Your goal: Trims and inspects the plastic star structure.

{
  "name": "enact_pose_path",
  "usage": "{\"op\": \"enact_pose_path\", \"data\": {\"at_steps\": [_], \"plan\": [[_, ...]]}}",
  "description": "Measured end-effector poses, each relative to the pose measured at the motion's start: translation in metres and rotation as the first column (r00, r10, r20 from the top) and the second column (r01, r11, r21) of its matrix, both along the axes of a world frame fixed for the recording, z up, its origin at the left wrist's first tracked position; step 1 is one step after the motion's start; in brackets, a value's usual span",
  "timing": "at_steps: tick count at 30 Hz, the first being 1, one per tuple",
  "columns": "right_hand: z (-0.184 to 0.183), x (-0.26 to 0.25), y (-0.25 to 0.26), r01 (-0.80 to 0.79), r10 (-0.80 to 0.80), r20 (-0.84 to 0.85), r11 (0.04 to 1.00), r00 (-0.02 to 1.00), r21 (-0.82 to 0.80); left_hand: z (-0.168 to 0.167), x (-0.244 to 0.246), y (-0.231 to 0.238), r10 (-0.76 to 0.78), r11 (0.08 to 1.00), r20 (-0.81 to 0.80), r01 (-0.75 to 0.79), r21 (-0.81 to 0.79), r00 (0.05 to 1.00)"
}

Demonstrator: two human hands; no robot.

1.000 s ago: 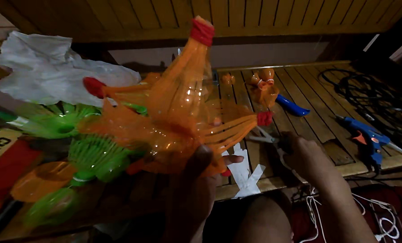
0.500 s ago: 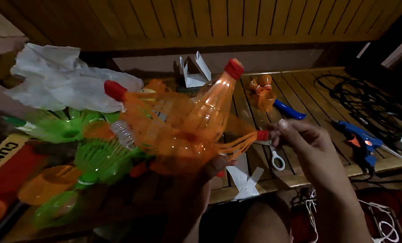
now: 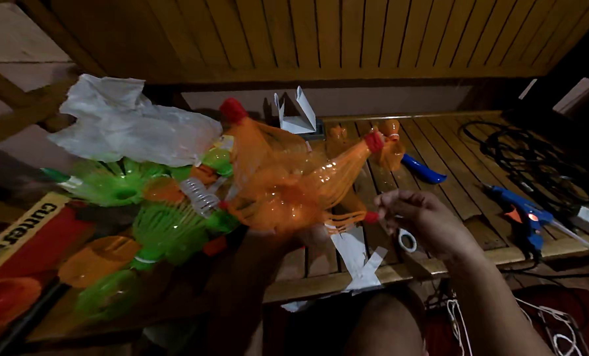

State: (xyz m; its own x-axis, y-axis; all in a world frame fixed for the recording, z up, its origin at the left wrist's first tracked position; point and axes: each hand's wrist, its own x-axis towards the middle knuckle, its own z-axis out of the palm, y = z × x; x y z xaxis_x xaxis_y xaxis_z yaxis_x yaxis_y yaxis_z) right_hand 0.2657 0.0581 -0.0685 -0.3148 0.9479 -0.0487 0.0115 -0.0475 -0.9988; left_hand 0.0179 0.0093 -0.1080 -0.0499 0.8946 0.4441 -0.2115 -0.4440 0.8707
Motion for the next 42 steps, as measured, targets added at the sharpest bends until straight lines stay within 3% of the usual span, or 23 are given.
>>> {"op": "enact_pose_path", "data": {"at_steps": [2, 4, 8, 11, 16, 19, 21, 24, 26, 28, 35, 40, 42], "plan": [[0.003, 0.002, 0.001, 0.141, -0.139, -0.027, 0.982, 0.99, 0.125, 0.009, -0.007, 0.004, -0.007, 1.0, -0.062, 0.005, -0.031, 0.998], [0.008, 0.004, 0.006, 0.189, -0.172, -0.083, 0.944, 0.982, 0.271, 0.033, -0.008, 0.013, -0.012, 0.996, -0.201, -0.005, -0.087, 0.979], [0.026, 0.004, 0.02, 0.021, 0.0, -0.04, 0.86, 0.999, 0.509, 0.063, -0.011, 0.033, -0.069, 0.99, -0.413, 0.009, -0.144, 0.908], [0.029, -0.004, 0.033, 0.06, -0.037, -0.051, 0.794, 0.998, 0.605, 0.072, -0.018, 0.053, -0.17, 0.984, -0.467, 0.123, -0.13, 0.867], [0.025, -0.011, 0.063, 0.204, -0.164, -0.124, 0.844, 0.979, 0.497, 0.096, -0.036, 0.081, -0.309, 0.936, -0.499, 0.165, -0.311, 0.81], [0.015, -0.013, 0.09, 0.24, -0.153, -0.211, 0.834, 0.966, 0.497, 0.092, -0.061, 0.104, -0.301, 0.935, -0.551, 0.126, -0.332, 0.778], [0.007, -0.014, 0.106, 0.254, -0.149, -0.243, 0.832, 0.959, 0.493, 0.078, -0.086, 0.122, -0.2, 0.954, -0.511, 0.048, -0.295, 0.836], [-0.002, -0.015, 0.12, 0.262, -0.167, -0.233, 0.839, 0.958, 0.478, 0.056, -0.106, 0.135, 0.157, 0.96, -0.331, -0.222, -0.169, 0.93], [-0.009, -0.015, 0.13, 0.262, -0.167, -0.233, 0.84, 0.958, 0.476, 0.045, -0.106, 0.137, 0.334, 0.916, -0.221, -0.371, -0.151, 0.916], [-0.016, -0.013, 0.143, 0.256, -0.161, -0.229, 0.838, 0.96, 0.481, 0.041, -0.102, 0.136, 0.392, 0.896, -0.182, -0.42, -0.148, 0.902], [-0.034, -0.01, 0.158, 0.228, -0.14, -0.216, 0.854, 0.966, 0.468, 0.037, -0.104, 0.13, 0.383, 0.922, -0.157, -0.386, 0.013, 0.91], [-0.036, -0.012, 0.149, 0.222, -0.149, -0.197, 0.873, 0.969, 0.434, 0.034, -0.102, 0.125, 0.265, 0.954, -0.16, -0.283, -0.101, 0.951], [-0.034, -0.011, 0.146, 0.226, -0.153, -0.198, 0.876, 0.968, 0.426, 0.031, -0.101, 0.123, 0.256, 0.961, -0.161, -0.269, -0.062, 0.953]]}}
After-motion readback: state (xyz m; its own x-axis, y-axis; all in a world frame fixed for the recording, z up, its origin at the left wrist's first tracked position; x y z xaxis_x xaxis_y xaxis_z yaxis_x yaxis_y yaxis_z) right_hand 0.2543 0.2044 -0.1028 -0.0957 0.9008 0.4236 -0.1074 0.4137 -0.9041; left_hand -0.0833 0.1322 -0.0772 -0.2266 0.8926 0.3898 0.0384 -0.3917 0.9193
